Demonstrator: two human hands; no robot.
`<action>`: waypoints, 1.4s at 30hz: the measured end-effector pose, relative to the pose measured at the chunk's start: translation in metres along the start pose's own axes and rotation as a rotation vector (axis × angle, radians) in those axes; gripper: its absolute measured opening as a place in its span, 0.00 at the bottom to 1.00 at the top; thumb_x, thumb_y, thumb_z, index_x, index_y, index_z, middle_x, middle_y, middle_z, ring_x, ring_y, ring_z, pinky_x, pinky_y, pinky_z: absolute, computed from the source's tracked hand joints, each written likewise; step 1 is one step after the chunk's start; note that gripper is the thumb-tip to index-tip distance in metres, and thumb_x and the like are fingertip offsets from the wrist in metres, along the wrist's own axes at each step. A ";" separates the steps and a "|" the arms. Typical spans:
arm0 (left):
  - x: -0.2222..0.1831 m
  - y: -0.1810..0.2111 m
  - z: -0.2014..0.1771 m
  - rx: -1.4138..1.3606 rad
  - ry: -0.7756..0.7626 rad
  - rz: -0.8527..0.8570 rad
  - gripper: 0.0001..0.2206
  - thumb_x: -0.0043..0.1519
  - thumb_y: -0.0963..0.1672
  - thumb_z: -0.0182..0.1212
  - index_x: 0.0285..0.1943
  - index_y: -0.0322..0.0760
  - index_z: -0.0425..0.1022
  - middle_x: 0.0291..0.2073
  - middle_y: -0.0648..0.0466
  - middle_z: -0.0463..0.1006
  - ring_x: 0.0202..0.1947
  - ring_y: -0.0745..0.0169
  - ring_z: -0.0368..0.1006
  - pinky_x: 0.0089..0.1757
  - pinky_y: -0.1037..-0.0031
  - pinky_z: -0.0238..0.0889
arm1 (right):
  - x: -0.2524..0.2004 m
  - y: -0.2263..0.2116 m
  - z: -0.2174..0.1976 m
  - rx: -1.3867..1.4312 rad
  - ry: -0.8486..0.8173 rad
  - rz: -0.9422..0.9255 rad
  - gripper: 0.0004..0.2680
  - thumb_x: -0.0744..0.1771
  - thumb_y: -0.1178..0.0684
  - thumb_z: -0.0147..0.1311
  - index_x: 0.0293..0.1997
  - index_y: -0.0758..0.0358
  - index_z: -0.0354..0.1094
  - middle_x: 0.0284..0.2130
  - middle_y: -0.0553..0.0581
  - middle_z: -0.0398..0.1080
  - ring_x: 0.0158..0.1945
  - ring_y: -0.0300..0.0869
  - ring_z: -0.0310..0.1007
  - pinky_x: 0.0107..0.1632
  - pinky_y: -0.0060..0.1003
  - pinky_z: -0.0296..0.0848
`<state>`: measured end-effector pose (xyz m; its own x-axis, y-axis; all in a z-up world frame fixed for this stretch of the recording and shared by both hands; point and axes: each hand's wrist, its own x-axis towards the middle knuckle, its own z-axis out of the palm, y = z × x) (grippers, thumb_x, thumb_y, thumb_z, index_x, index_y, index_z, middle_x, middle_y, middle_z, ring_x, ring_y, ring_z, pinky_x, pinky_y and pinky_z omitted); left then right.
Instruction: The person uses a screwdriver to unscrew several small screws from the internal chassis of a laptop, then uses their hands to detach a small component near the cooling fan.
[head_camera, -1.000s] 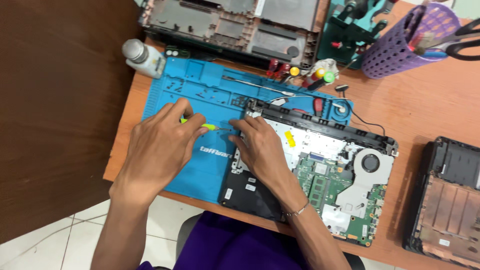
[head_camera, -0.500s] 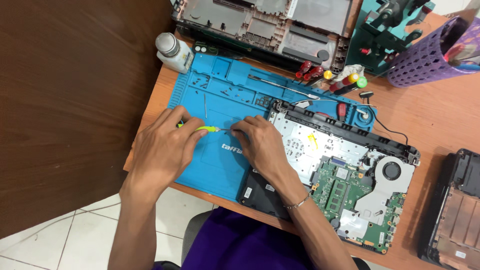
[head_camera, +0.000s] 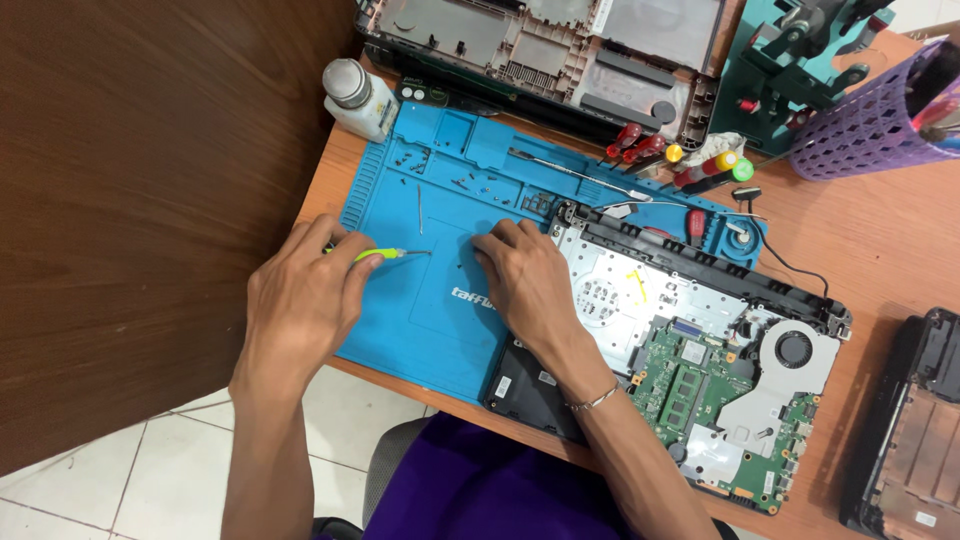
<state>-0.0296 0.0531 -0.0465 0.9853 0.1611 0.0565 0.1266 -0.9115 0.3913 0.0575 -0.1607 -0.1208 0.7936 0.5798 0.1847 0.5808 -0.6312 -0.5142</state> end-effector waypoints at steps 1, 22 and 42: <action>0.001 0.000 0.001 -0.002 0.002 0.004 0.07 0.63 0.44 0.62 0.42 0.36 0.82 0.37 0.53 0.77 0.42 0.56 0.75 0.38 0.61 0.71 | 0.000 0.000 -0.001 -0.001 0.000 -0.005 0.07 0.64 0.61 0.60 0.46 0.66 0.77 0.39 0.58 0.75 0.42 0.50 0.71 0.46 0.45 0.72; 0.002 0.040 -0.014 -0.059 0.023 0.147 0.06 0.62 0.45 0.65 0.41 0.38 0.82 0.33 0.56 0.75 0.34 0.59 0.74 0.32 0.63 0.67 | -0.010 -0.006 -0.030 0.345 0.002 0.111 0.05 0.64 0.57 0.63 0.40 0.65 0.77 0.34 0.59 0.77 0.38 0.50 0.76 0.42 0.44 0.73; 0.008 0.068 -0.009 -0.053 0.055 0.263 0.06 0.61 0.45 0.65 0.41 0.39 0.83 0.33 0.56 0.75 0.35 0.59 0.74 0.32 0.64 0.68 | -0.027 0.009 -0.052 0.370 0.072 0.136 0.06 0.64 0.59 0.62 0.42 0.65 0.80 0.31 0.59 0.76 0.33 0.46 0.73 0.34 0.39 0.73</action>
<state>-0.0144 -0.0046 -0.0115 0.9757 -0.0564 0.2119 -0.1401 -0.9038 0.4044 0.0503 -0.2089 -0.0866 0.8770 0.4578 0.1457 0.3753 -0.4635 -0.8027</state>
